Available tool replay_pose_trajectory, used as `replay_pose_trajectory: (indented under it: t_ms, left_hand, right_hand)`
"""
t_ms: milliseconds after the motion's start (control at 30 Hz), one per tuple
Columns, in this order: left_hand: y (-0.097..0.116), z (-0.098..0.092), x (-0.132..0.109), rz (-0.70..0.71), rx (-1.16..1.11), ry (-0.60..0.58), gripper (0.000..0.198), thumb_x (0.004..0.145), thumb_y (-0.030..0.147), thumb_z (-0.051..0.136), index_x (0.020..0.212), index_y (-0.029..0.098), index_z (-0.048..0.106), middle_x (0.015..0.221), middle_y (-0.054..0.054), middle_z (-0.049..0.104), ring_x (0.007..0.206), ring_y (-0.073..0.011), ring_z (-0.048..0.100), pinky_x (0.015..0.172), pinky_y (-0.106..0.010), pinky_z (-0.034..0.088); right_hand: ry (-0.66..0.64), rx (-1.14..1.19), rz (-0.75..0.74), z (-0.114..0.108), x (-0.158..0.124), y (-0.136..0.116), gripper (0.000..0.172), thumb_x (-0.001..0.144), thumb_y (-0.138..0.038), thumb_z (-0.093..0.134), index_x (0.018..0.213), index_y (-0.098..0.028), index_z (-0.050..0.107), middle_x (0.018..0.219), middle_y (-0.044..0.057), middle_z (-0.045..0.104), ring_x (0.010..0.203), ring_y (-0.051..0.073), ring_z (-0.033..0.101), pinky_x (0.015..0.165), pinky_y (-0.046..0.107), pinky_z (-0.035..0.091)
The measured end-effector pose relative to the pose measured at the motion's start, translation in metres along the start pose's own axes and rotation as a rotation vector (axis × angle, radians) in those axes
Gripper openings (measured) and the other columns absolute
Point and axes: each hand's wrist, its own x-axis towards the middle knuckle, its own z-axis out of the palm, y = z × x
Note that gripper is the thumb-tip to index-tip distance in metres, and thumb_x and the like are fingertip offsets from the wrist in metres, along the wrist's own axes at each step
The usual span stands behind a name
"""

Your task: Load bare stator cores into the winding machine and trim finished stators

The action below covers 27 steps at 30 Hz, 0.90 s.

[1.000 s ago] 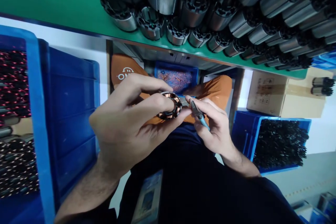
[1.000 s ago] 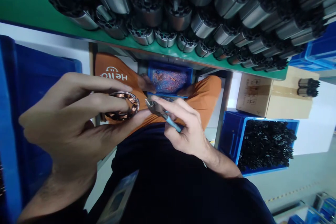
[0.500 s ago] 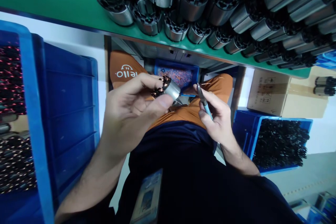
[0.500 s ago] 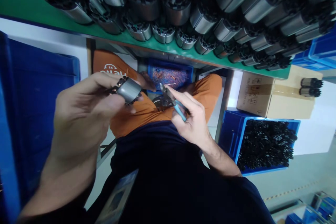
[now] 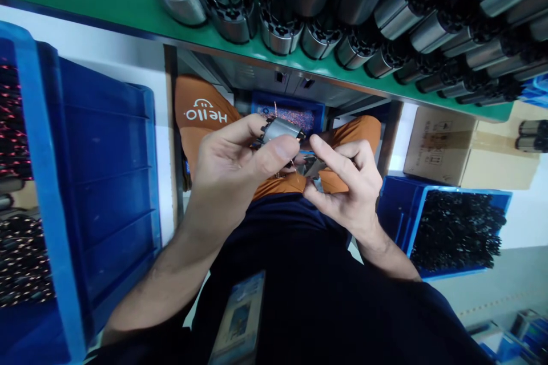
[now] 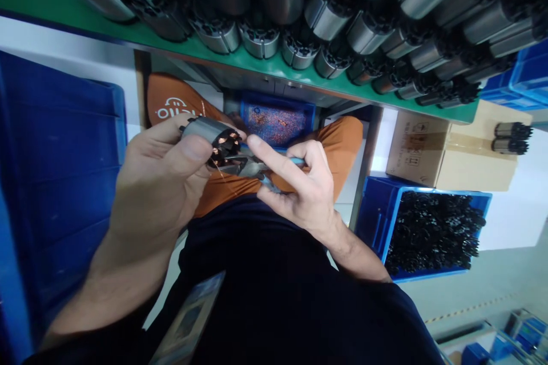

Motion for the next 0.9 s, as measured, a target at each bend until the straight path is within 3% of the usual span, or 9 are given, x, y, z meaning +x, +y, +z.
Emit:
replay_pose_trajectory:
  t_ms: [167, 367, 600, 900]
  left_hand:
    - [-0.0025, 0.0016, 0.0004, -0.040, -0.001, 0.036, 0.024, 0.090, 0.044, 0.088, 0.087, 0.022, 0.079, 0.087, 0.000, 0.071, 0.077, -0.0121, 0.069, 0.072, -0.025, 0.064]
    - [-0.0059, -0.0002, -0.0007, -0.010, -0.001, 0.002, 0.017, 0.092, 0.036, 0.088, 0.088, 0.021, 0.080, 0.087, 0.000, 0.071, 0.080, -0.0106, 0.068, 0.075, -0.022, 0.061]
    - [-0.0035, -0.0019, -0.0063, -0.098, -0.073, -0.045, 0.015, 0.093, 0.036, 0.086, 0.098, 0.023, 0.083, 0.095, -0.002, 0.077, 0.087, -0.0152, 0.074, 0.082, -0.029, 0.066]
    - [-0.0061, -0.0014, -0.0070, -0.093, -0.069, -0.055, 0.015, 0.093, 0.034, 0.087, 0.093, 0.020, 0.079, 0.090, 0.000, 0.070, 0.085, -0.0110, 0.064, 0.084, -0.022, 0.056]
  right_hand:
    - [-0.003, -0.046, 0.001, 0.0000, 0.0024, 0.0030, 0.060, 0.088, -0.032, 0.076, 0.147, -0.044, 0.071, 0.096, 0.007, 0.055, 0.091, 0.025, 0.055, 0.084, 0.046, 0.060]
    - [-0.033, 0.010, -0.004, -0.0020, 0.0004, 0.0000, 0.057, 0.097, -0.030, 0.070, 0.153, -0.042, 0.067, 0.096, 0.005, 0.061, 0.087, 0.022, 0.056, 0.079, 0.042, 0.059]
    - [-0.030, 0.059, 0.018, -0.0037, -0.0044, 0.0008, 0.061, 0.097, -0.028, 0.069, 0.156, -0.042, 0.063, 0.100, 0.006, 0.068, 0.088, 0.024, 0.054, 0.081, 0.044, 0.059]
    - [-0.082, 0.059, 0.112, -0.0031, -0.0046, 0.0014, 0.053, 0.098, -0.040, 0.072, 0.152, -0.040, 0.068, 0.106, 0.008, 0.069, 0.093, 0.024, 0.055, 0.085, 0.046, 0.060]
